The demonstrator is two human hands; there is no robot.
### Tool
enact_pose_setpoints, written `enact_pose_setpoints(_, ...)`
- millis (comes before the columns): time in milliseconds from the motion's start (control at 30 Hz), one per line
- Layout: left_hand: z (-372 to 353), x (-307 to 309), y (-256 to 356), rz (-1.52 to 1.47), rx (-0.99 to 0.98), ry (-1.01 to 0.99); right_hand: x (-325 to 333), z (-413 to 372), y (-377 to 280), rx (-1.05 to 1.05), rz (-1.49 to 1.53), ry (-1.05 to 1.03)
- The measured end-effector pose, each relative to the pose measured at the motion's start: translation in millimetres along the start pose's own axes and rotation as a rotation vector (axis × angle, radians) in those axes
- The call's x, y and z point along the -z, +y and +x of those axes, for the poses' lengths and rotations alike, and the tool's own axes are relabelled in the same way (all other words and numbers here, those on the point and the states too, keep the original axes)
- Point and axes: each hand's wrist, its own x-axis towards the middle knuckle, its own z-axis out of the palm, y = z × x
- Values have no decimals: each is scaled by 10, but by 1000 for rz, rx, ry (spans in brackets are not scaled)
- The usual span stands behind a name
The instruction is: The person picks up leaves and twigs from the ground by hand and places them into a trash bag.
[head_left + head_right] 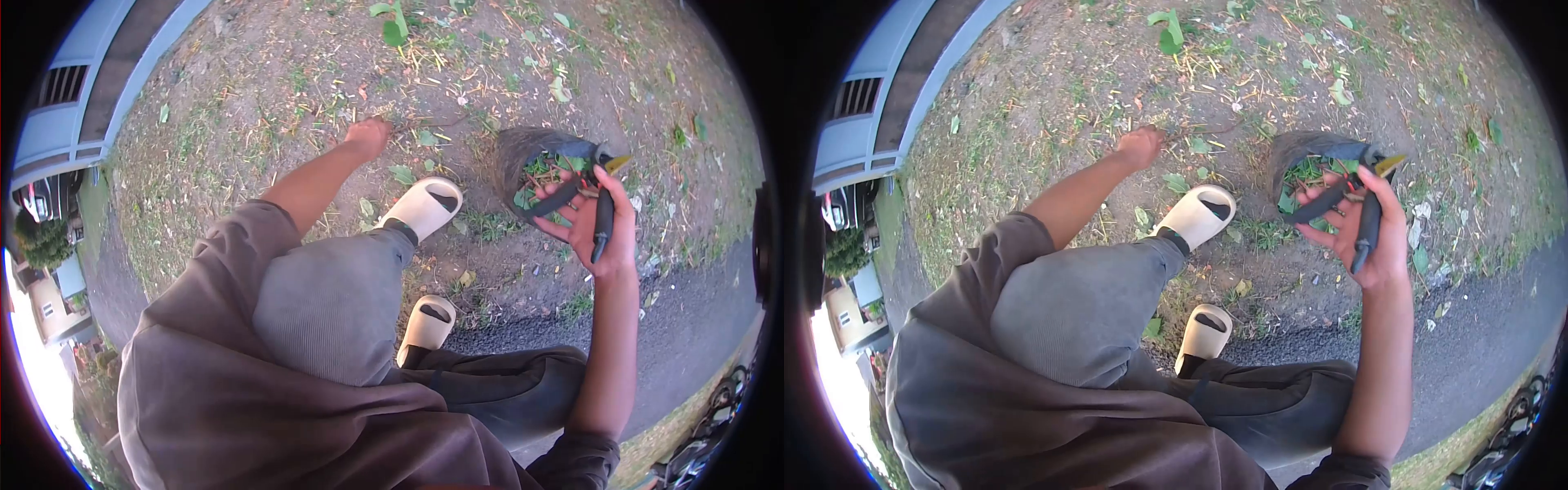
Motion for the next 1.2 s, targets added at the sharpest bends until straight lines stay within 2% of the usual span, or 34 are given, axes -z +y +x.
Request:
enact_pose_setpoints(33, -78, 79, 0, 5, 10, 9, -57, 68, 0, -7, 27, -94)
enact_pose_setpoints(100, -275, 285, -14, -166, -33, -11, -364, 170, 6, 15, 41, -146)
enact_pose_setpoints(133, -414, 408, -34, -156, -24, 3, -571, 208, 13, 39, 59, -183)
enact_pose_setpoints(267, -1123, 1117, -140, -388, 120, 230, -1592, 346, 157, 12, 35, -282)
enact_pose_setpoints(333, -1517, 1492, -277, -419, 243, 270, -2066, 475, 434, -121, 72, -450)
enact_pose_setpoints(400, -1819, 1636, -670, -517, 161, 485, -2538, 464, 806, -221, 120, -632)
enact_pose_setpoints(467, -1998, 1991, -1149, -706, 237, 335, -2878, 435, 1174, -238, 103, -825)
enact_pose_setpoints(500, -2035, 2374, -979, -531, 286, 344, -2938, 236, 1163, -248, 9, -867)
enact_pose_setpoints(533, -2111, 2730, -815, -355, 338, 352, -2940, -11, 1084, -253, -9, -861)
enact_pose_setpoints(567, -2137, 2817, -818, -359, 334, 369, -2906, -102, 1084, -252, 12, -877)
enact_pose_setpoints(633, -2009, 3067, -813, -391, 259, 579, -2925, -138, 911, -207, 13, -898)
enact_pose_setpoints(700, -1914, 3169, -673, -481, 168, 614, -2873, -159, 854, -177, 271, -863)
enact_pose_setpoints(733, -1886, 3201, -534, -565, 88, 630, -2834, -181, 780, -147, 290, -806)
enact_pose_setpoints(800, -1794, 3221, -195, -608, 30, 629, -2600, -235, 699, 7, 302, -794)
enact_pose_setpoints(833, -1779, 3222, -20, -564, -3, 600, -2481, -274, 655, 31, 320, -696)
enact_pose_setpoints(933, -1719, 3280, 387, -508, -42, 528, -2222, -269, 550, 64, 461, -583)
enact_pose_setpoints(1000, -1686, 3208, 746, -499, -81, 449, -2065, -394, 471, 207, 366, -552)
enact_pose_setpoints(1067, -1687, 3148, 1033, -469, -6, 382, -1905, -529, 352, 296, 276, -547)
enact_pose_setpoints(1100, -1648, 3054, 1130, -485, -17, 387, -1784, -589, 278, 321, 206, -582)
enact_pose_setpoints(1167, -1489, 2813, 1303, -503, -7, 529, -1518, -889, 86, 356, 30, -602)
enact_pose_setpoints(1200, -1409, 2785, 1348, -481, -25, 415, -1332, -1020, 16, 360, -65, -566)
